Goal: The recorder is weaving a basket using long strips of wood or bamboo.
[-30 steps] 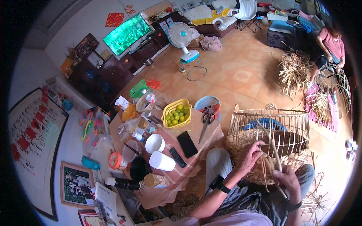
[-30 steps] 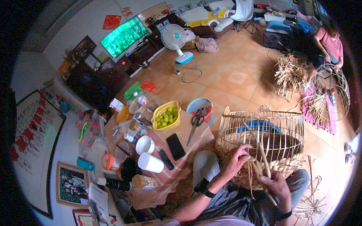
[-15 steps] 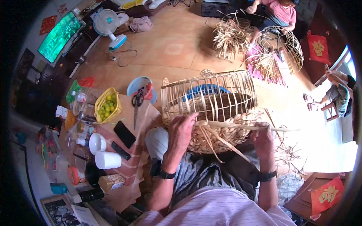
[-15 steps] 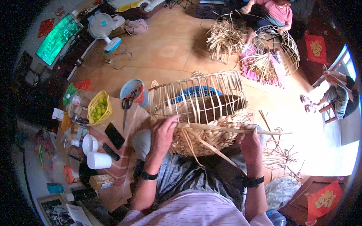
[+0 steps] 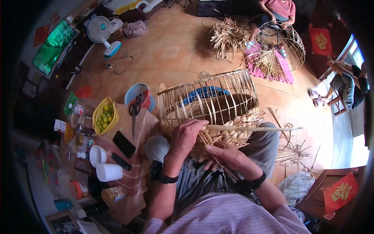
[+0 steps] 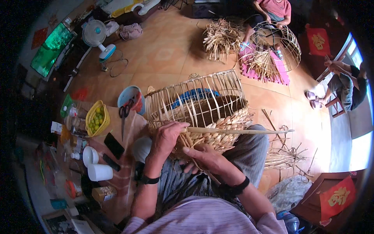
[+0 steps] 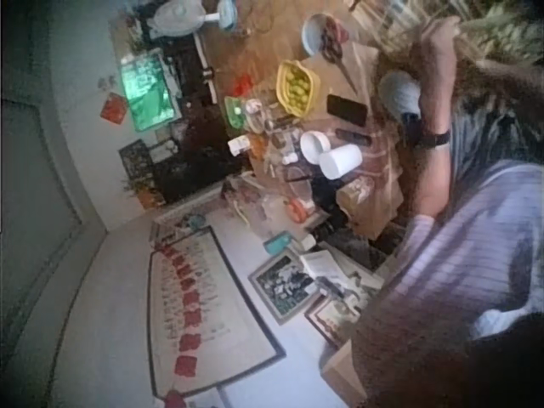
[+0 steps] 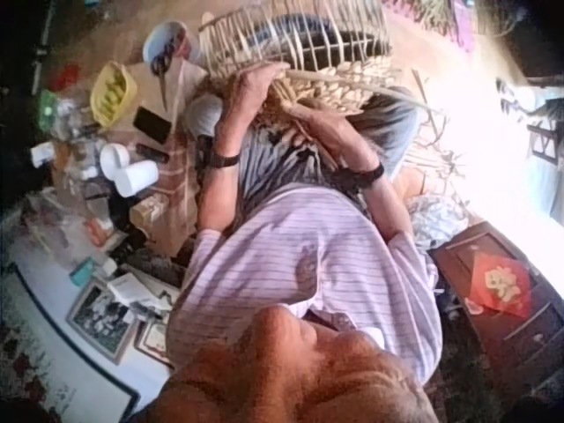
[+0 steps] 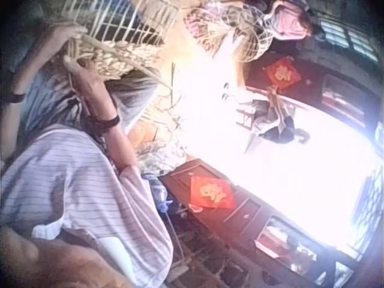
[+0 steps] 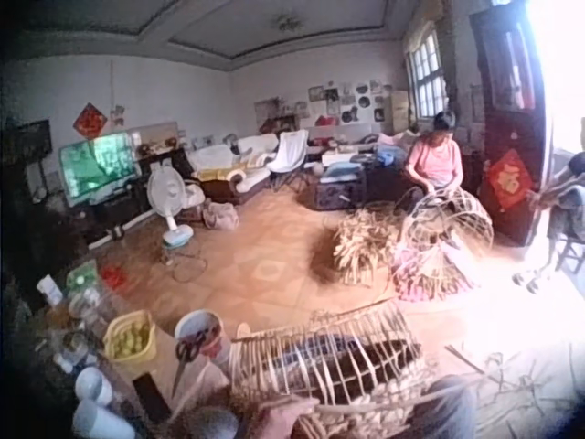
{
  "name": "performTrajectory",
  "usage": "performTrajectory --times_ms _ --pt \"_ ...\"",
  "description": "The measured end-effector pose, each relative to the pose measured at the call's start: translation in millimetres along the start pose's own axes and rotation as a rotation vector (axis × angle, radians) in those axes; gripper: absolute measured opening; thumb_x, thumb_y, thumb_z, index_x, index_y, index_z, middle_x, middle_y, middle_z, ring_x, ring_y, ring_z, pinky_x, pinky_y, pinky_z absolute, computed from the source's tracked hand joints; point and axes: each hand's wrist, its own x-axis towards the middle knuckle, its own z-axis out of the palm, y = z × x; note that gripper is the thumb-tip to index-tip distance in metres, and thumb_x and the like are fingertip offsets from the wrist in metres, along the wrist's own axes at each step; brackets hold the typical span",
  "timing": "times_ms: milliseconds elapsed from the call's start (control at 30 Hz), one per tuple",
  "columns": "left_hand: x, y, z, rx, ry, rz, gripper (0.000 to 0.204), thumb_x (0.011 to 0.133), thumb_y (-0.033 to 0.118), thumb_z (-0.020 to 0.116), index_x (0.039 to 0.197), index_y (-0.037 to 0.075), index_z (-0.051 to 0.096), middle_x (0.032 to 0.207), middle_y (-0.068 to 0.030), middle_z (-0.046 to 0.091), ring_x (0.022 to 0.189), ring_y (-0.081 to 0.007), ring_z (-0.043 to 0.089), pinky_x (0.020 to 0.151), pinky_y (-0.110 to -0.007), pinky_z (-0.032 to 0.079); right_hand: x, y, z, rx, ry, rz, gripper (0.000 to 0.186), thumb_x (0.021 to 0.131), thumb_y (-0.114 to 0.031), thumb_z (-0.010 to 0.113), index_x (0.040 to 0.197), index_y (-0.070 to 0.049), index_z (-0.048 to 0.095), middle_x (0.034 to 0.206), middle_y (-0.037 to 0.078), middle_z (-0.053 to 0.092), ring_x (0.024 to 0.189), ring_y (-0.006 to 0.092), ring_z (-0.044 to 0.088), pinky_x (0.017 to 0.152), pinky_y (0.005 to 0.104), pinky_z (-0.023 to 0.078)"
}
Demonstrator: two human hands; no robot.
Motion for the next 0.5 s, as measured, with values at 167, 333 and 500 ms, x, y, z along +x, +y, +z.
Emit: performTrajectory --times_ms 167,333,500 --pt "8.9 -9.2 2.4 -0.078 -0.065 -0.043 0.021 0.095 0.002 0.061 0.111 0.005 0.074 0.102 -0.0158 0.074 0.096 -0.0334 0.073 0.082 -0.040 0.059 6.5 6.6 -2.7 0.390 -0.140 0.051 0.028 0.113 -0.030 0.048 0.107 -0.004 0.058 0.057 -0.002 0.049 0.038 0.0100 0.039 0.037 0.0250 0.032" --pt "7.7 -10.5 -12.2 -0.020 -0.136 -0.019 0.025 0.092 -0.002 0.061 0.113 0.005 0.073 0.102 -0.0172 0.074 0.096 -0.0364 0.073 0.083 -0.042 0.059 -2.1 -23.0 -34.2 0.526 -0.137 0.031 0.022 0.113 -0.024 0.046 0.106 -0.007 0.057 0.063 -0.002 0.048 0.045 0.0070 0.039 0.042 0.0224 0.034" --pt "-17.3 4.0 -5.0 -0.138 -0.148 -0.050 0.036 0.092 0.003 0.064 0.127 0.007 0.068 0.119 -0.0186 0.072 0.113 -0.0369 0.069 0.097 -0.042 0.056 -18.4 -37.7 -32.4 0.528 -0.096 0.045 0.019 0.113 -0.021 0.047 0.114 -0.005 0.056 0.071 0.001 0.053 0.049 0.0075 0.042 0.042 0.0226 0.035"
